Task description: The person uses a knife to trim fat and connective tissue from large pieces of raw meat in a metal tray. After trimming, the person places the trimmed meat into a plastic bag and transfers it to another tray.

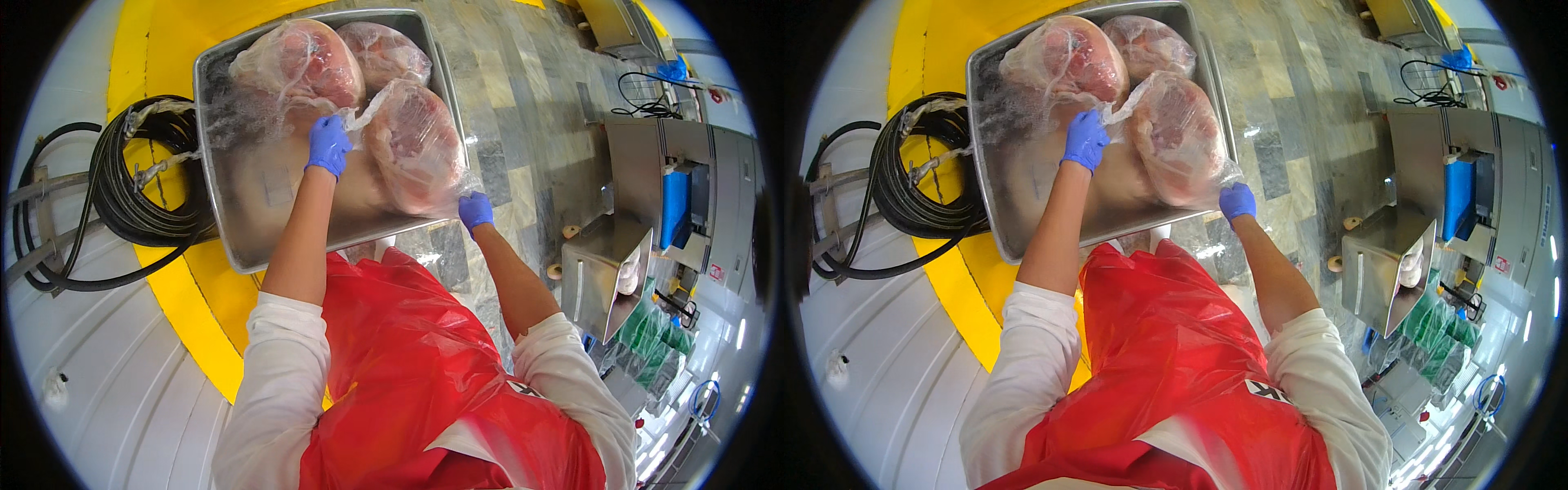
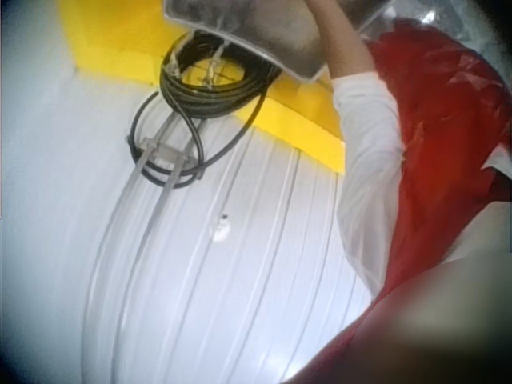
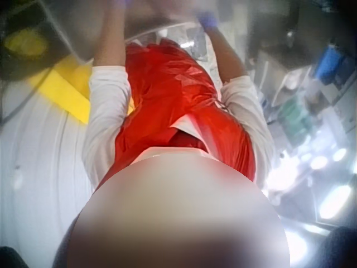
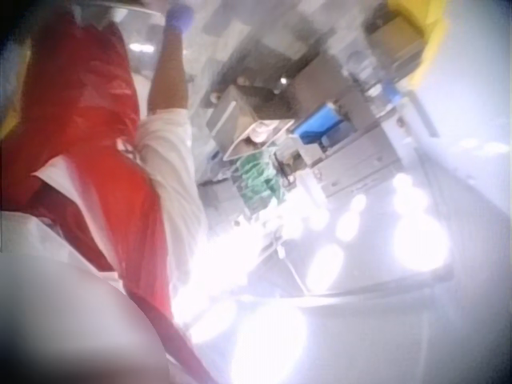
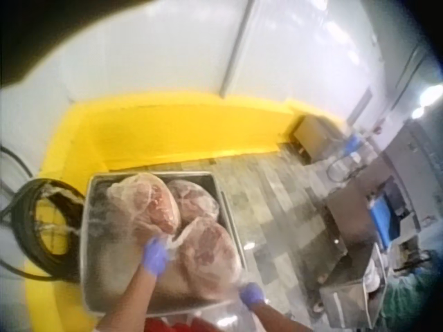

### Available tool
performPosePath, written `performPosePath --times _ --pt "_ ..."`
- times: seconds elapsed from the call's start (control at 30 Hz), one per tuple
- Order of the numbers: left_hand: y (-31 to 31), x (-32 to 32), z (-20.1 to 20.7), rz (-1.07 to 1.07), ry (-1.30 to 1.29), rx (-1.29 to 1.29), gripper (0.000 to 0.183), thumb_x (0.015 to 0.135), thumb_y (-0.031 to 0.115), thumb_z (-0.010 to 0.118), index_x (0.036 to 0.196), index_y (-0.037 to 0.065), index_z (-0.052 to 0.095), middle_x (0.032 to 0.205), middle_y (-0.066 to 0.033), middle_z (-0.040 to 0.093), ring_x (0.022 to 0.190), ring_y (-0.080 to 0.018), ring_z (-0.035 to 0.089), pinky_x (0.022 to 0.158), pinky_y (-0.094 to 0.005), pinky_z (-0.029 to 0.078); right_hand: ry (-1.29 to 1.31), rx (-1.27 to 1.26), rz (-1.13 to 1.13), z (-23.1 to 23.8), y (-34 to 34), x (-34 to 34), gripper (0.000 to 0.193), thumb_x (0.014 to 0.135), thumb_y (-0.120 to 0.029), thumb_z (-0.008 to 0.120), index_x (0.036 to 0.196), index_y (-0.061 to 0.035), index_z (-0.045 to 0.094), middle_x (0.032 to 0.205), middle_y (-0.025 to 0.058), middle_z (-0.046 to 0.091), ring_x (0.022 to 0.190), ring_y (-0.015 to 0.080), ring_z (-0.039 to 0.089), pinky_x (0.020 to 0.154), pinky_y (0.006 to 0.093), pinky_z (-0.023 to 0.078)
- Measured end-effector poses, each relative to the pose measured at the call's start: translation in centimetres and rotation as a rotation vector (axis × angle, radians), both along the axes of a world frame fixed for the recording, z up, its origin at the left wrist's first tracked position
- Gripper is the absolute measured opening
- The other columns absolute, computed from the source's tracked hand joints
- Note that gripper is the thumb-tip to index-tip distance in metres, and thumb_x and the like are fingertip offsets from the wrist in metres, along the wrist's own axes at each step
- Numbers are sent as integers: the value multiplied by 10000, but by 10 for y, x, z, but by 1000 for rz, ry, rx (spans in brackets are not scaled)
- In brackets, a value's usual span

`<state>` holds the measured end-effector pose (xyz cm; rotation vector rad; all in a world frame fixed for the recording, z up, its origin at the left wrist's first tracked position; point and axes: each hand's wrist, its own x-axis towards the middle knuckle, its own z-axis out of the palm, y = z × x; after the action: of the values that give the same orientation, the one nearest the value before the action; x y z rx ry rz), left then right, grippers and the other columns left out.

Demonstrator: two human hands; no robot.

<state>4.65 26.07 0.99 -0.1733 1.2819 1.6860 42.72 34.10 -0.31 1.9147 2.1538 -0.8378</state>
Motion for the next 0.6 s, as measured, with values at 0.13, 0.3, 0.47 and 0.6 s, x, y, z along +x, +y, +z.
performPosePath --times 0.13,0.3,0.47,0.6 --pt "-25 -5 20 -7 0 48 83 970 163 596 929 100 561 672 10 450 457 -116 402 398 -296 331 -67 60 95 27 -7 -5 332 868 -301 605 972 -5 713 1031 299 696 993 475 668 872 521 532" --pt "-64 -8 32 -48 -30 33 75 1003 171 597 943 127 586 740 -2 521 517 -118 438 451 -289 366 103 71 115 71 -30 -5 315 861 -282 621 974 1 703 995 295 693 956 474 667 823 524 530" --pt "-105 -8 25 -290 684 9 215 993 148 586 1179 63 655 945 -67 668 782 -172 625 646 -269 514 260 127 168 129 -46 -28 256 867 -217 622 944 17 693 935 285 696 868 459 670 752 474 538" --pt "-130 -11 30 -403 1024 -69 220 1000 117 559 1171 27 664 916 -80 670 797 -188 638 679 -261 526 355 -8 114 197 -52 -40 202 876 -133 619 966 24 709 836 223 708 746 277 685 705 385 530"
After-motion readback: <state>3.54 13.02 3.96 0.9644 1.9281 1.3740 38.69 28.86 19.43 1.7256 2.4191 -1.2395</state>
